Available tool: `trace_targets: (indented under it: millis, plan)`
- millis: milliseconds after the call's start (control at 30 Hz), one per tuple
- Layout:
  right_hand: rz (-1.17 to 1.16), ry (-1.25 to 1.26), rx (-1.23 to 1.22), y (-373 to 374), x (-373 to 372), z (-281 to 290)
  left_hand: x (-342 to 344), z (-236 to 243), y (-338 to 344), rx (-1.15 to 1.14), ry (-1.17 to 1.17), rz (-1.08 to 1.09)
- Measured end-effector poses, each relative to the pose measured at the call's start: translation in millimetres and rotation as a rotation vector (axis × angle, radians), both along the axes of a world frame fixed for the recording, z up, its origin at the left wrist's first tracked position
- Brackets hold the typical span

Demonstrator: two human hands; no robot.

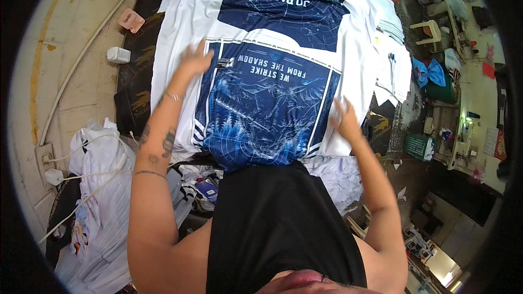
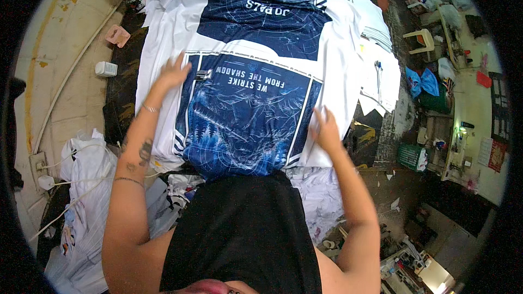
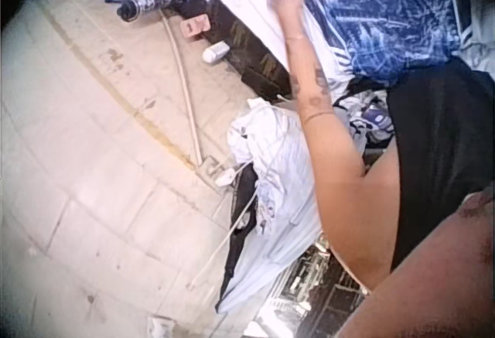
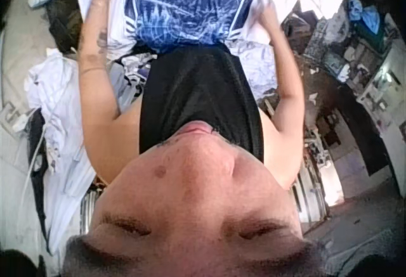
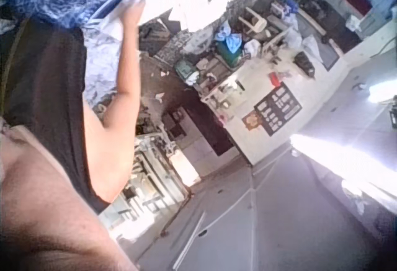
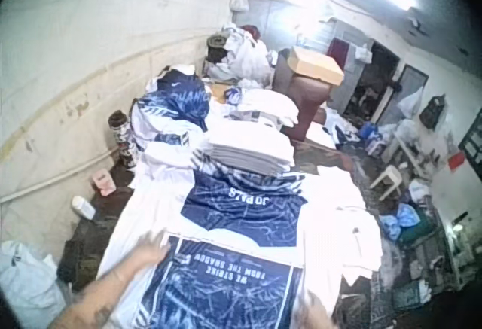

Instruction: The person unfolds a white fabric sheet on a table, uses shears to cut it into smaller pieces, and stacks the cut pieces. The person repeats this process with another fabric sheet.

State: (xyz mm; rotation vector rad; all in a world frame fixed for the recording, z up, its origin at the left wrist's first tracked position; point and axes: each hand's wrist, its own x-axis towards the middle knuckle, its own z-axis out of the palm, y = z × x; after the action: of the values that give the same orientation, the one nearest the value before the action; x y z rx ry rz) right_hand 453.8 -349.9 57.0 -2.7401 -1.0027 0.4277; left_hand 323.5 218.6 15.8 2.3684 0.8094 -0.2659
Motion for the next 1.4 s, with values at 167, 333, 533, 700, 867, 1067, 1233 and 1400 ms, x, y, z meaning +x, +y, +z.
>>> trace_targets:
  millis: [167,333,533,700,867,1067,1233,1400]
  plan:
    - [-0.097,-0.161,0.085,-114,-76,-18,-103,-51,-3,0.683,0.003,0.033]
    - [-0.33,0.127,-0.301,-168,-15,-13,-64,-18,46,0.55,0.445,0.401]
    - [-0.147,0.182,0.086,-193,-5,-16,38,6,-229,0.16,-0.766,-0.055]
    - [-0.456,1.205,0.581,-280,21,12,5,-9,-477,0.145,-0.541,-0.455]
    - [-0.326,1.501,-0.02,-318,79,56,-43,-6,-530,0.194,-0.536,-0.46]
    - [0.228,1.186,0.052,-238,96,22,-47,-4,-547,0.186,-0.618,-0.375]
    - [-0.072,0.974,-0.335,-226,87,23,-49,-10,-557,0.214,-0.632,-0.295]
    - [0.071,1.051,0.033,-205,77,22,-52,-13,-558,0.15,-0.665,-0.303]
